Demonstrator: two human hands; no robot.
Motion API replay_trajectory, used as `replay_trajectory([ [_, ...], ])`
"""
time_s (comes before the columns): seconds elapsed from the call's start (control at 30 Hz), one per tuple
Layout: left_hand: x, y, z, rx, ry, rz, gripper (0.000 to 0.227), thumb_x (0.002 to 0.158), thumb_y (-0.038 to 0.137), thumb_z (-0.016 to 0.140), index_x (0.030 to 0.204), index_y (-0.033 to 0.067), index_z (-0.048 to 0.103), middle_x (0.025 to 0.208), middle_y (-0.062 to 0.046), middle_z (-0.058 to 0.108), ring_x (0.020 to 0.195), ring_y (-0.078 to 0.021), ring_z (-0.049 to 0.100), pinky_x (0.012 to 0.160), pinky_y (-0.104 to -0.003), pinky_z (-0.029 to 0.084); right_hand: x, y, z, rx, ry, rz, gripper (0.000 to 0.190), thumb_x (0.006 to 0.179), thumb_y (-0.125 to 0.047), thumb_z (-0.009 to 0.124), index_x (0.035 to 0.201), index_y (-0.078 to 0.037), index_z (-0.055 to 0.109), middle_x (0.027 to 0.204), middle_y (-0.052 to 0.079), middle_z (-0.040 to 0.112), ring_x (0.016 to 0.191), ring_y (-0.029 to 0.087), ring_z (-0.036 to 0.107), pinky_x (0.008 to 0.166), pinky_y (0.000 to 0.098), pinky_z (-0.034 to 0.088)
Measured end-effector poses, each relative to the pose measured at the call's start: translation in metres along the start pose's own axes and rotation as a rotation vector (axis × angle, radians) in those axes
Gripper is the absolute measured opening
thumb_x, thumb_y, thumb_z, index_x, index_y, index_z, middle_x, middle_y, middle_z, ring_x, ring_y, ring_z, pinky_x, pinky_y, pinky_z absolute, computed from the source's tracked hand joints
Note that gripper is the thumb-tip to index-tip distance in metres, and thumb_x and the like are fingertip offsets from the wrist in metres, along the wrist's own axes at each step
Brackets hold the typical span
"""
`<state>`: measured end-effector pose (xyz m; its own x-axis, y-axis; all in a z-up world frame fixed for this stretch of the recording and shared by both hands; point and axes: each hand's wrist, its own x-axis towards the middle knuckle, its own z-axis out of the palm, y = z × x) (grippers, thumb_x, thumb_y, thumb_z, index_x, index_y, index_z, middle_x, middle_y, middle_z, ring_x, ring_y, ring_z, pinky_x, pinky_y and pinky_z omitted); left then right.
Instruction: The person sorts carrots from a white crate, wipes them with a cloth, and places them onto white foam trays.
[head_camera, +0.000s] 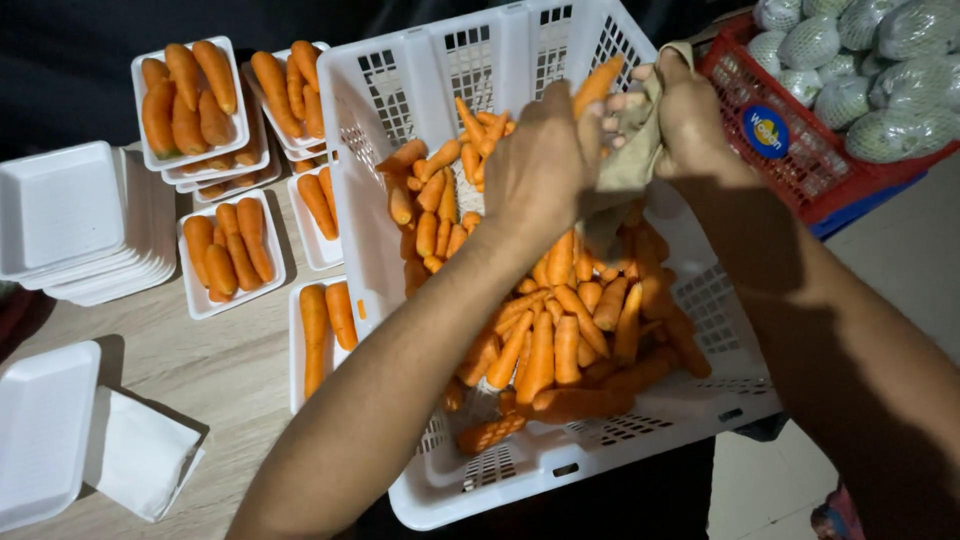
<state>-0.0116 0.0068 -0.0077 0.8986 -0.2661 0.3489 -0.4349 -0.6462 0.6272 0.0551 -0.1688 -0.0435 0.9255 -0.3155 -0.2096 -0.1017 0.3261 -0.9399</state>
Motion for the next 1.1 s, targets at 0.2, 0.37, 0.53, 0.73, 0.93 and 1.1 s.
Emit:
replay_trajectory([
  [0.2,0.005,-0.007,-0.002,0.093,-0.075,-0.137,0.044,0.105,0.044,0.038,0.116,0.0047,0.053,0.103,-0.016,0.06,0.073,-0.0276,0.064,0.061,-0.043,0.059,-0.029,0.004,0.028,-0.131,-0.074,-0.095,0.025,0.106,-0.029,0.043,0.117,-0.012,0.057,0.086,0.006,0.067,0.07,0.015,0.067,0.058,0.0301,0.059],
  [0.37,0.011,-0.016,0.01,0.168,-0.14,-0.126,0.049,0.105,0.044,0.039,0.124,0.0018,0.054,0.114,-0.022,0.055,0.091,-0.0428,0.064,0.073,-0.054,0.055,-0.026,0.017,0.025,-0.449,-0.068,-0.126,0.058,0.098,-0.04,0.042,0.155,-0.033,0.033,0.122,0.005,0.065,0.099,0.014,0.065,0.084,0.03,0.053],
  [0.53,0.008,-0.008,-0.003,0.212,-0.305,-0.173,0.094,0.072,0.046,0.092,0.14,0.001,0.046,0.13,-0.021,0.045,0.094,-0.0374,0.066,0.075,-0.046,0.058,-0.039,0.019,0.031,-0.43,-0.198,-0.226,0.068,0.103,-0.026,0.042,0.163,-0.029,0.009,0.134,0.017,0.063,0.061,0.015,0.063,0.057,0.029,0.058],
  [0.73,0.017,-0.024,0.015,0.237,-0.257,-0.057,0.039,0.1,0.026,0.059,0.13,0.0009,0.055,0.12,-0.021,0.049,0.09,-0.0391,0.064,0.074,-0.052,0.057,-0.044,0.017,0.035,-0.58,-0.138,-0.19,0.068,0.1,-0.023,0.044,0.161,-0.029,0.014,0.166,0.014,0.034,0.138,0.026,0.053,0.11,0.0331,0.044],
  [0.93,0.001,0.004,0.007,0.18,-0.305,0.106,0.065,0.083,0.03,0.079,0.134,-0.0024,0.053,0.125,-0.02,0.047,0.092,-0.0308,0.062,0.066,-0.043,0.06,-0.027,0.011,0.021,-0.566,-0.066,-0.13,0.04,0.097,-0.02,0.045,0.134,-0.016,0.062,0.131,0.0,0.068,0.111,0.012,0.067,0.093,0.0224,0.052],
  [1.1,-0.015,0.043,-0.036,-0.346,-0.415,-0.13,0.035,0.102,0.022,0.032,0.131,0.0073,0.045,0.089,-0.007,0.054,0.057,-0.014,0.055,0.042,-0.03,0.048,0.006,0.007,-0.007,-0.687,-0.028,-0.001,0.023,0.11,-0.022,0.049,0.12,-0.019,0.07,0.098,-0.003,0.07,0.078,0.007,0.062,0.063,0.0218,0.048],
])
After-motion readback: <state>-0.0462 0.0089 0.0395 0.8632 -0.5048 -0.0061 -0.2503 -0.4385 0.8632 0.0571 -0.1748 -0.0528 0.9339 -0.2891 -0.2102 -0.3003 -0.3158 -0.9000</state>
